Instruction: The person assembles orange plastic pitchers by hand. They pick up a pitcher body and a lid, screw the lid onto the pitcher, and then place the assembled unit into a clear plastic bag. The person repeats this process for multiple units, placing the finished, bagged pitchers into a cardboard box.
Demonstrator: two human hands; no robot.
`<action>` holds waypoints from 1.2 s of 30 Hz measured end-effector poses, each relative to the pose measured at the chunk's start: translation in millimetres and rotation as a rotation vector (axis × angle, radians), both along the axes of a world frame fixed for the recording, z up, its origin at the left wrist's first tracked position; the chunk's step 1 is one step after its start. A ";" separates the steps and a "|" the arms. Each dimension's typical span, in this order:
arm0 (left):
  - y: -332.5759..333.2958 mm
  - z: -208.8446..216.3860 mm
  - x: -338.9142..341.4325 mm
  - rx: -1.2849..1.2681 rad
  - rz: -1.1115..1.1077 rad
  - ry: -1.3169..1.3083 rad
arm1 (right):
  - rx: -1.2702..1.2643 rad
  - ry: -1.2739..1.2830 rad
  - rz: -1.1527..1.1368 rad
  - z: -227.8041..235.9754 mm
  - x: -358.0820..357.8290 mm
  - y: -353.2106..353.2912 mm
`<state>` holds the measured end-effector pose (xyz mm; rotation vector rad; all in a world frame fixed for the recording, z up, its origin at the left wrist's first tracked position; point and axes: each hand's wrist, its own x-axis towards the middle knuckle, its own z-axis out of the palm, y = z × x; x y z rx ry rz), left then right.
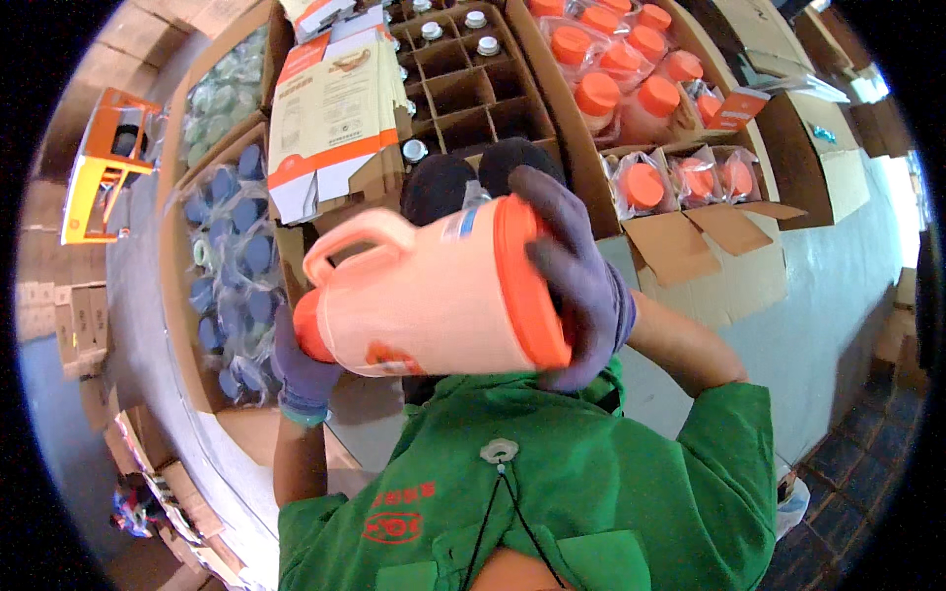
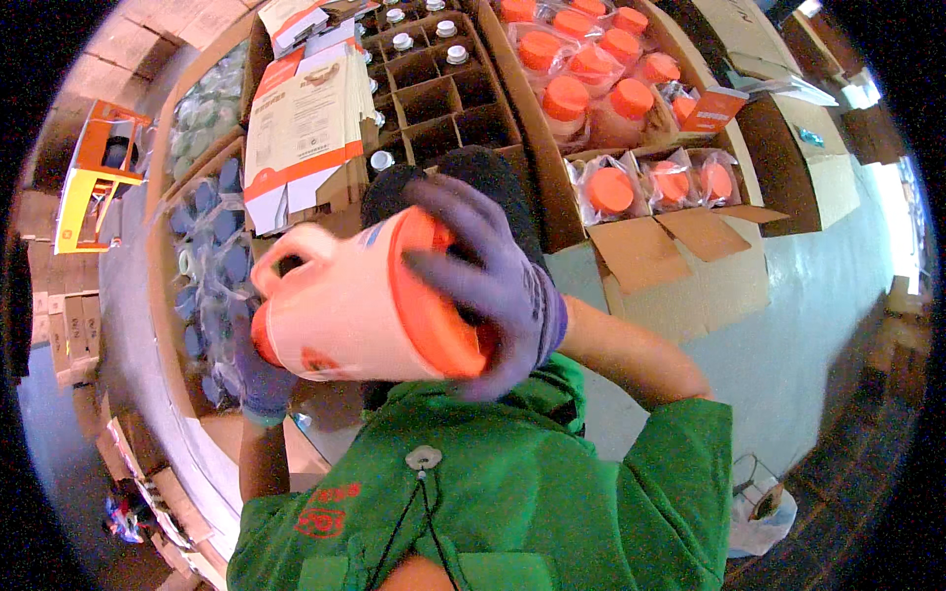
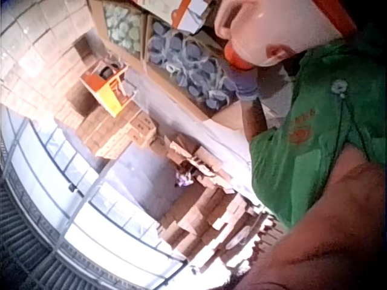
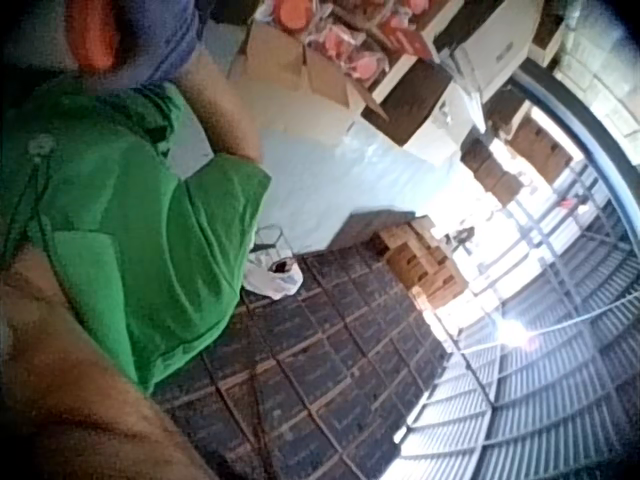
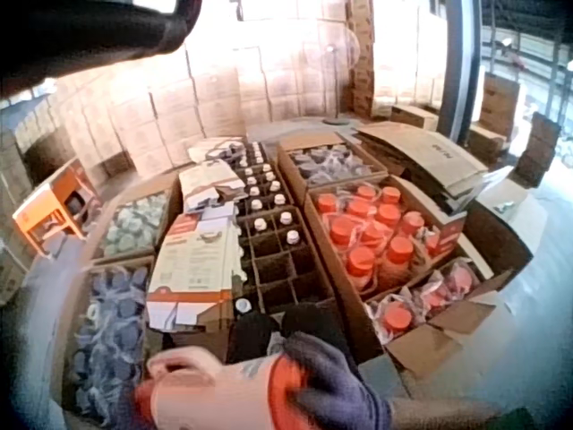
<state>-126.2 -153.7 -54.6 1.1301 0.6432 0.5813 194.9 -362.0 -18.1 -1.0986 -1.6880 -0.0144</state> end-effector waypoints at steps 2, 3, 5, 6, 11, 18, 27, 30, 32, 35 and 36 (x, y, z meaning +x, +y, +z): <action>4.3 -6.1 -5.8 -0.129 0.043 -0.059 | 0.018 0.021 0.026 3.0 -1.7 4.2; 6.2 1.0 0.5 -0.255 0.076 -0.096 | 0.023 0.036 0.031 2.3 -4.9 5.1; 0.3 28.9 16.4 -0.175 0.145 -0.047 | 0.023 0.222 0.029 -14.9 -12.4 7.8; 1.0 29.7 19.0 -0.145 0.189 -0.065 | 0.038 0.316 0.053 -26.3 -14.4 12.8; 6.6 20.8 0.5 0.154 0.272 -0.033 | 0.011 0.826 0.230 -74.4 -16.0 35.2; 32.0 -14.4 -11.8 0.123 0.240 -0.075 | -0.253 0.745 0.141 -19.5 -13.0 13.5; 2.7 -44.6 13.8 0.154 0.340 0.035 | -0.365 0.519 -0.104 2.0 -2.9 26.9; 4.6 -16.6 20.2 -0.097 0.228 -0.024 | -0.436 0.384 -0.149 -14.0 -4.0 35.7; 6.3 -2.3 24.7 -0.307 0.174 -0.116 | -0.437 0.314 -0.228 -21.8 -0.6 34.5; 12.7 -1.2 17.5 -0.355 0.201 -0.174 | -0.139 0.809 -0.142 6.6 14.1 29.7; 14.3 -2.4 16.7 -0.333 0.211 -0.164 | -0.106 0.883 -0.123 9.7 15.1 28.4</action>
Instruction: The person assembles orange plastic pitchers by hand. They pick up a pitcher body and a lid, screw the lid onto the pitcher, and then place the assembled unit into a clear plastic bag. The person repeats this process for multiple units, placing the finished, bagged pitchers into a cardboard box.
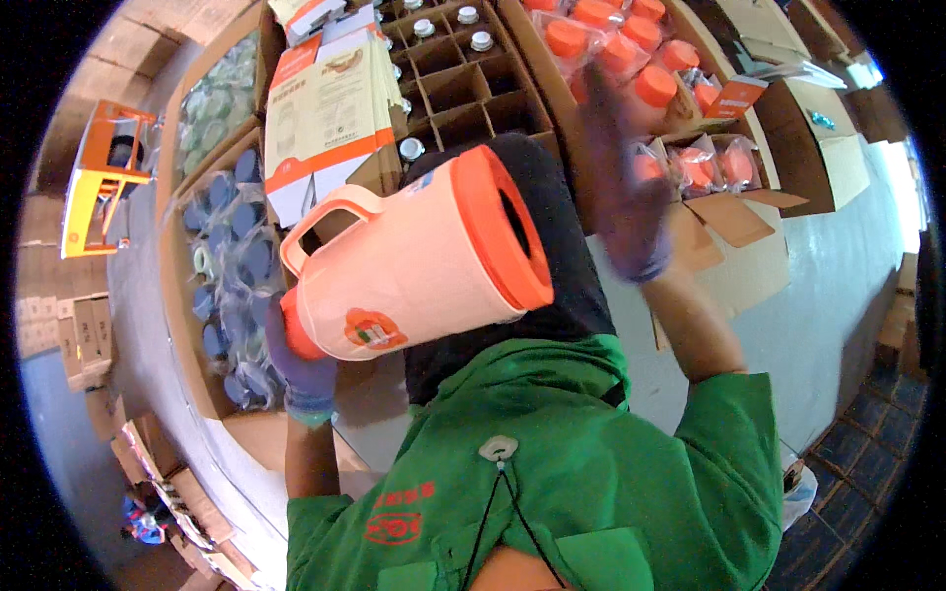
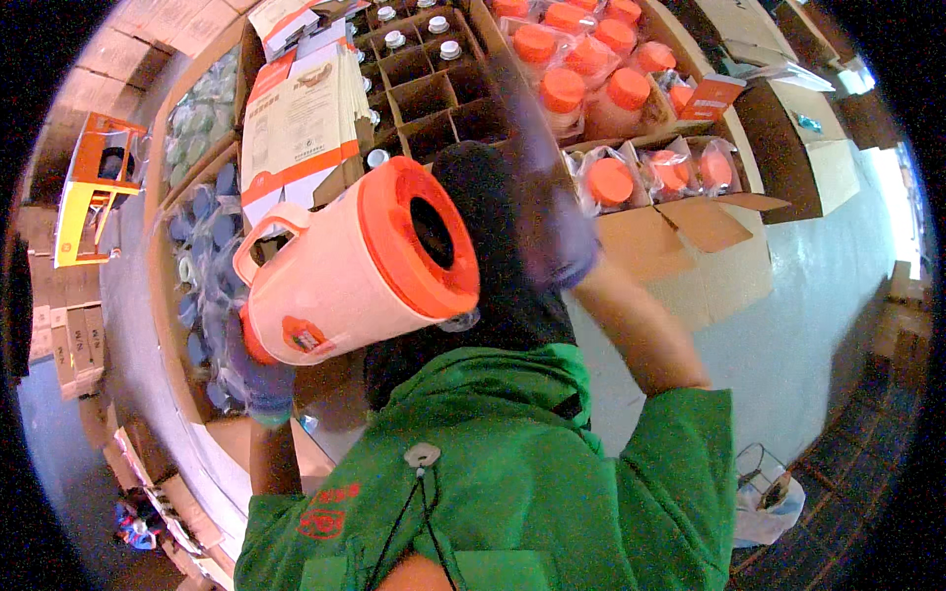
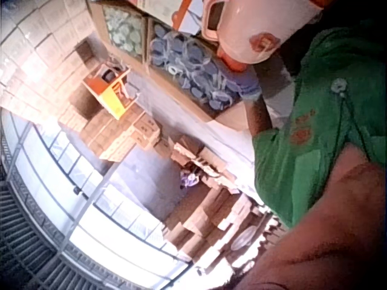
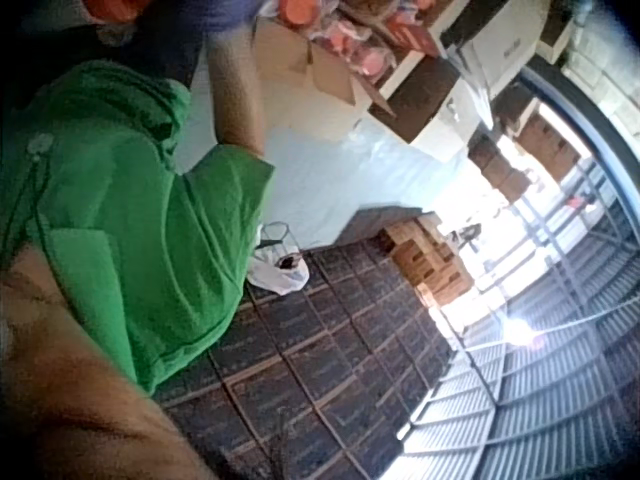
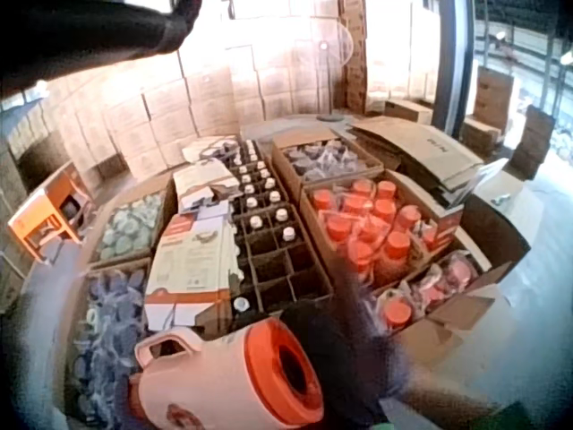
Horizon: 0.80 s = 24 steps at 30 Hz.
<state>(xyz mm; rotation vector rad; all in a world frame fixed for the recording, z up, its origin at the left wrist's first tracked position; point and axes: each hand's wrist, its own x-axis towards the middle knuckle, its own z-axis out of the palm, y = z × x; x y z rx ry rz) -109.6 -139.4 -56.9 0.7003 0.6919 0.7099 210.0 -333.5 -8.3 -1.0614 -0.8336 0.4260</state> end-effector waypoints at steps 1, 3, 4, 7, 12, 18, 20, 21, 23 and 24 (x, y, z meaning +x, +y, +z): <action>1.0 0.5 -0.2 -0.004 -0.030 -0.025 | 0.042 0.074 -0.002 2.7 0.1 -1.6; 0.9 1.7 1.6 -0.016 -0.088 -0.079 | -0.087 -0.065 0.064 -4.2 -8.5 0.7; 0.6 -3.6 3.1 0.047 -0.085 -0.020 | -0.154 -0.136 0.098 -8.6 -12.9 1.3; 2.4 -4.7 10.7 0.126 -0.146 0.034 | -0.224 -0.287 0.140 -24.6 -16.8 5.0; 20.0 -54.5 -42.5 0.154 0.193 0.099 | -0.078 -0.182 0.177 -49.1 -23.0 -5.5; 8.9 11.3 -15.0 -0.172 -0.246 -0.048 | -0.086 -0.608 0.094 -4.3 -18.2 -26.5; 9.5 3.2 -24.7 0.052 -0.302 0.063 | 0.126 -0.901 0.066 2.6 -15.1 -23.3; 9.2 6.6 -19.5 0.118 -0.253 0.077 | 0.180 -0.909 0.037 -9.8 -7.5 -17.8; 9.4 21.4 -9.8 0.254 -0.155 0.132 | 0.320 -0.877 -0.007 -44.6 2.6 -2.0; 10.3 26.1 -7.0 0.333 -0.111 0.158 | 0.231 -0.755 0.020 -37.2 -5.6 -8.1</action>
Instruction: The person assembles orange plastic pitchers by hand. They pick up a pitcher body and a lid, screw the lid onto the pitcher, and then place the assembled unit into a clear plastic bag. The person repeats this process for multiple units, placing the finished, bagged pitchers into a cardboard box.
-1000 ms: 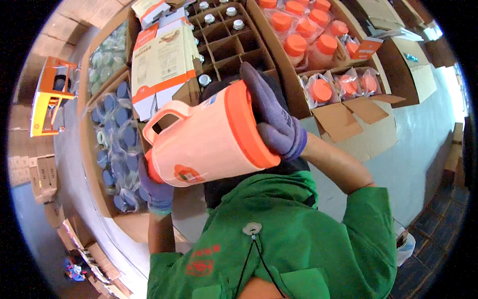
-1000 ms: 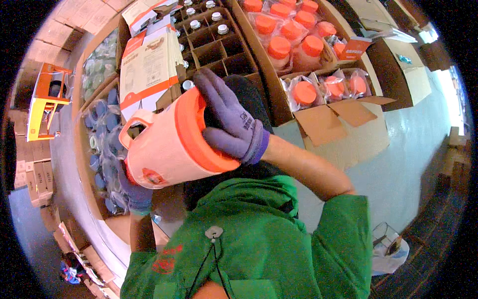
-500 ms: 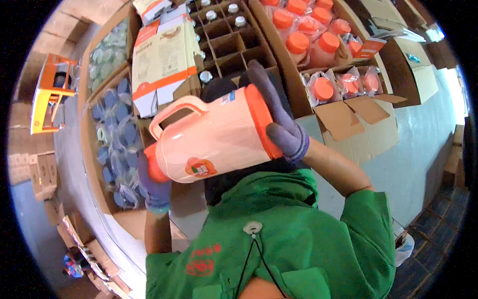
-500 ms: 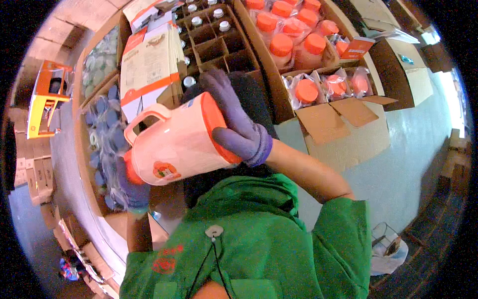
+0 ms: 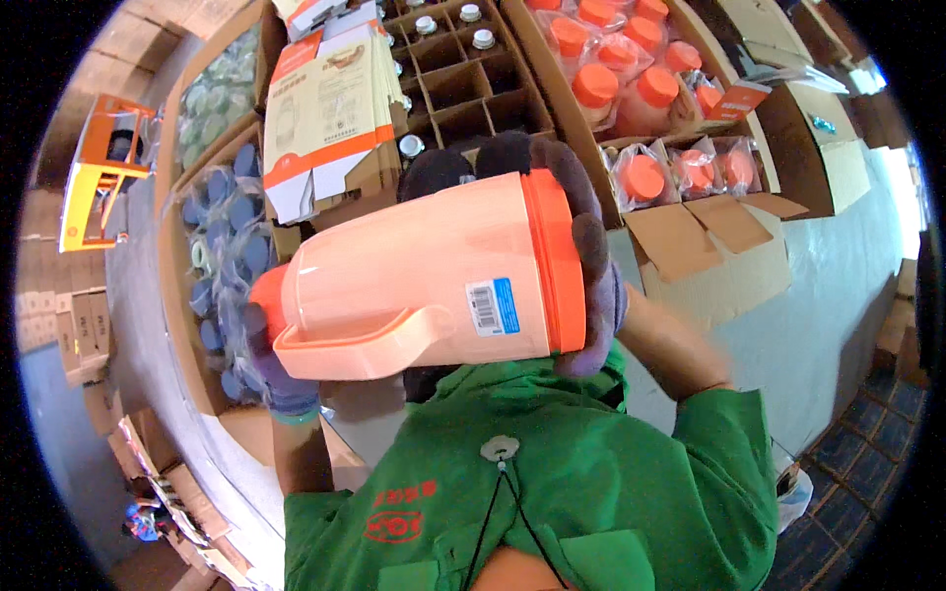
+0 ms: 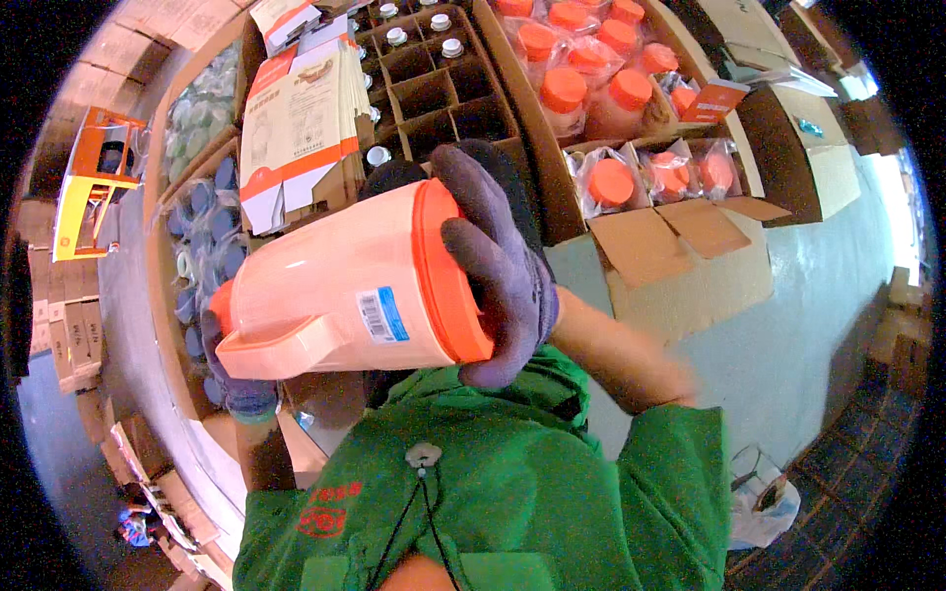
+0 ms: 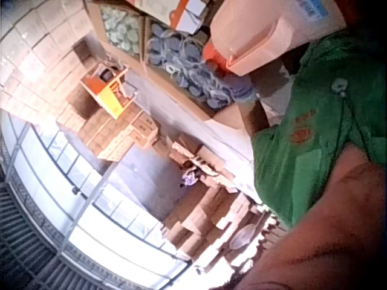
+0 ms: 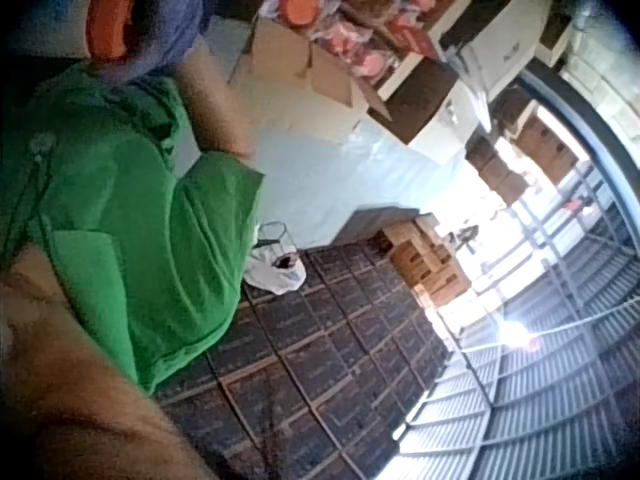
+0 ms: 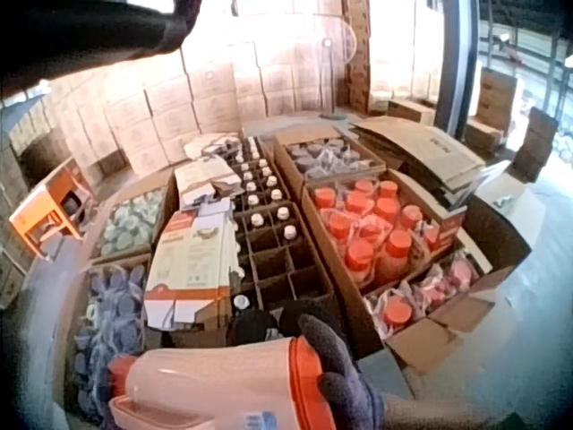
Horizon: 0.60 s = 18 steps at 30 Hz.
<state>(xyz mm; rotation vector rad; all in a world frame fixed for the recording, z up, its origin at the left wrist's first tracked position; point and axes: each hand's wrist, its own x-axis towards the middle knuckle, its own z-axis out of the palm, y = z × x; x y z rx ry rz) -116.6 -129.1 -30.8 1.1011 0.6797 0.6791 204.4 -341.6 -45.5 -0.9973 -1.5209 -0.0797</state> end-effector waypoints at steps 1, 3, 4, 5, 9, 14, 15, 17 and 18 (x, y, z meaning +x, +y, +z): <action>-0.2 3.0 -1.1 0.076 0.038 0.012 | -0.090 0.126 0.003 8.1 -11.8 -9.0; -6.1 -0.2 -8.2 0.168 0.155 -0.018 | -0.160 0.293 0.024 3.1 -19.6 -10.1; -7.0 -3.9 -10.2 0.156 0.175 -0.077 | -0.175 0.370 0.043 -3.1 -19.7 -7.6; -8.8 -4.5 -14.1 0.138 0.180 -0.124 | -0.186 0.449 0.057 -6.0 -24.4 -9.0; -7.3 -1.9 -19.2 0.054 0.052 -0.232 | -0.193 0.658 0.123 -14.0 -26.1 -3.2; 8.1 -37.4 -48.7 0.351 0.067 -0.082 | -0.120 0.070 0.031 36.1 -2.4 -12.7; 9.3 -32.4 -44.3 0.277 0.015 -0.086 | -0.094 -0.079 0.035 45.9 -0.7 -16.0; 16.8 -39.6 -43.9 -0.155 0.004 -0.209 | -0.069 -0.222 0.067 57.9 -0.6 -22.6; 18.6 -42.4 -39.2 -0.516 0.044 -0.326 | -0.085 -0.227 0.068 58.7 0.1 -24.4</action>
